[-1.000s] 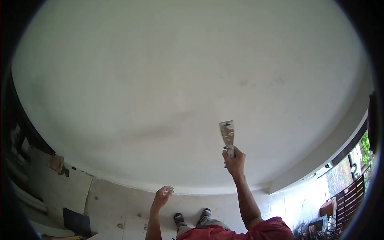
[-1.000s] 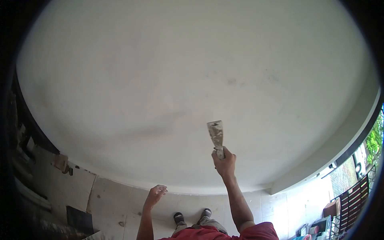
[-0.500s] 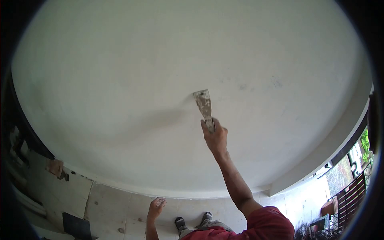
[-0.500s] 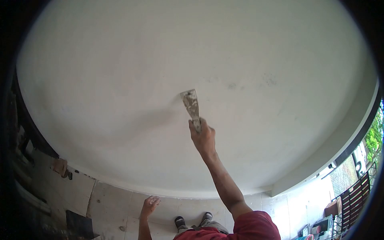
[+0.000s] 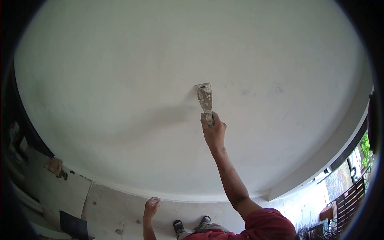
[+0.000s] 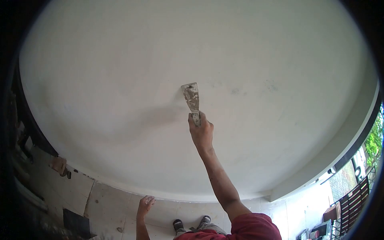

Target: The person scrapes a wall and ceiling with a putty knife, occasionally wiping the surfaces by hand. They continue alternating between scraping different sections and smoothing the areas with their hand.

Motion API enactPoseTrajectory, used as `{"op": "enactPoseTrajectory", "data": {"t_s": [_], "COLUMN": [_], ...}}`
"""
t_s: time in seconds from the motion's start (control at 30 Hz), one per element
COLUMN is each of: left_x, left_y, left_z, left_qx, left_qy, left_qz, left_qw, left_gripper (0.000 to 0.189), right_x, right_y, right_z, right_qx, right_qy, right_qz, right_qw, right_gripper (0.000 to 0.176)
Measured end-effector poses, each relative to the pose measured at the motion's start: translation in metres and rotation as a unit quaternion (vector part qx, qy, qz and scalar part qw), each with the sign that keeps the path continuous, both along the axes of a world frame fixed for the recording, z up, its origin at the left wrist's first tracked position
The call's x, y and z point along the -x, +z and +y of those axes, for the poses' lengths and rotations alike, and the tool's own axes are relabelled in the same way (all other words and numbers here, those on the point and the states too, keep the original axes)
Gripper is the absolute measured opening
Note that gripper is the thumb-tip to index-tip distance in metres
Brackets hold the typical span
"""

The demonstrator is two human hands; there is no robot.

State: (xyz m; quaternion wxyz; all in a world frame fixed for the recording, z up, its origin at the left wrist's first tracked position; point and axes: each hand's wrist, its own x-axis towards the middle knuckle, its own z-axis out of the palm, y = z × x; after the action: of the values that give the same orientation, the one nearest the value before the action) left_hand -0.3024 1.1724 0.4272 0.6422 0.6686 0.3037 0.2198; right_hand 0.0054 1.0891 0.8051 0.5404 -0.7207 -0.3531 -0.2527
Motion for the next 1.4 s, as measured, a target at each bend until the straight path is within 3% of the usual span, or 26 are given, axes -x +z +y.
{"op": "enactPoseTrajectory", "data": {"t_s": [0.1, 0.2, 0.3, 0.33, 0.37, 0.43, 0.5, 0.57, 0.67, 0.77, 0.87, 0.97, 1.23, 1.3, 1.33, 1.37, 1.4], "left_x": [-0.021, -0.021, -0.017, -0.017, -0.017, -0.011, -0.012, -0.015, -0.032, -0.077, -0.128, -0.17, -0.275, -0.311, -0.338, -0.362, -0.382], "left_y": [0.011, 0.014, 0.021, 0.018, 0.016, 0.02, 0.02, 0.019, 0.025, 0.019, 0.063, 0.075, 0.086, 0.096, 0.101, 0.111, 0.145], "left_z": [0.009, 0.002, -0.002, 0.002, 0.003, 0.0, 0.0, -0.003, -0.005, 0.0, -0.025, -0.051, -0.185, -0.217, -0.232, -0.244, -0.258], "left_qx": [0.014, 0.024, 0.012, -0.008, -0.032, -0.05, -0.066, 0.032, -0.013, -0.054, -0.053, -0.102, -0.1, -0.216, -0.416, -0.595, -0.576], "left_qy": [-0.011, -0.004, -0.01, -0.022, -0.036, -0.057, -0.071, -0.038, -0.064, -0.093, -0.101, -0.142, -0.187, -0.231, -0.19, -0.142, -0.129], "left_qz": [0.017, -0.004, -0.003, 0.065, 0.133, 0.128, 0.125, 0.126, 0.098, 0.079, 0.141, 0.097, 0.036, 0.112, 0.015, -0.079, -0.093], "left_qw": [1.0, 1.0, 1.0, 0.998, 0.99, 0.989, 0.987, 0.991, 0.993, 0.991, 0.983, 0.98, 0.977, 0.942, 0.889, 0.787, 0.802], "left_gripper": [0.028, 0.027, 0.027, 0.027, 0.028, 0.028, 0.028, 0.03, 0.032, 0.033, 0.034, 0.032, 0.031, 0.028, 0.024, 0.021, 0.024], "right_x": [-0.019, -0.013, 0.006, 0.009, 0.014, 0.019, 0.028, 0.038, 0.05, 0.04, 0.033, 0.023, -0.03, -0.042, -0.051, -0.058, -0.065], "right_y": [-0.02, -0.125, -0.258, -0.292, -0.313, -0.352, -0.361, -0.354, -0.358, -0.374, -0.36, -0.351, -0.357, -0.351, -0.346, -0.346, -0.354], "right_z": [0.01, -0.016, -0.083, -0.11, -0.139, -0.204, -0.251, -0.28, -0.306, -0.315, -0.32, -0.333, -0.434, -0.465, -0.484, -0.499, -0.514], "right_qx": [0.0, 0.084, 0.327, 0.379, 0.431, 0.476, 0.505, 0.515, 0.492, 0.482, 0.438, 0.416, 0.333, 0.303, 0.276, 0.248, 0.223], "right_qy": [-0.005, -0.019, 0.014, 0.018, 0.015, 0.043, 0.054, 0.05, 0.045, 0.09, 0.084, 0.075, 0.013, 0.006, -0.022, -0.047, -0.054], "right_qz": [-0.002, 0.002, 0.13, 0.195, 0.251, 0.289, 0.306, 0.331, 0.369, 0.302, 0.304, 0.32, 0.32, 0.321, 0.349, 0.377, 0.407], "right_qw": [1.0, 0.996, 0.936, 0.904, 0.867, 0.829, 0.805, 0.789, 0.787, 0.818, 0.842, 0.848, 0.887, 0.897, 0.896, 0.891, 0.884], "right_gripper": [0.021, 0.021, 0.031, 0.036, 0.037, 0.041, 0.045, 0.047, 0.047, 0.041, 0.037, 0.035, 0.035, 0.036, 0.038, 0.04, 0.042]}}
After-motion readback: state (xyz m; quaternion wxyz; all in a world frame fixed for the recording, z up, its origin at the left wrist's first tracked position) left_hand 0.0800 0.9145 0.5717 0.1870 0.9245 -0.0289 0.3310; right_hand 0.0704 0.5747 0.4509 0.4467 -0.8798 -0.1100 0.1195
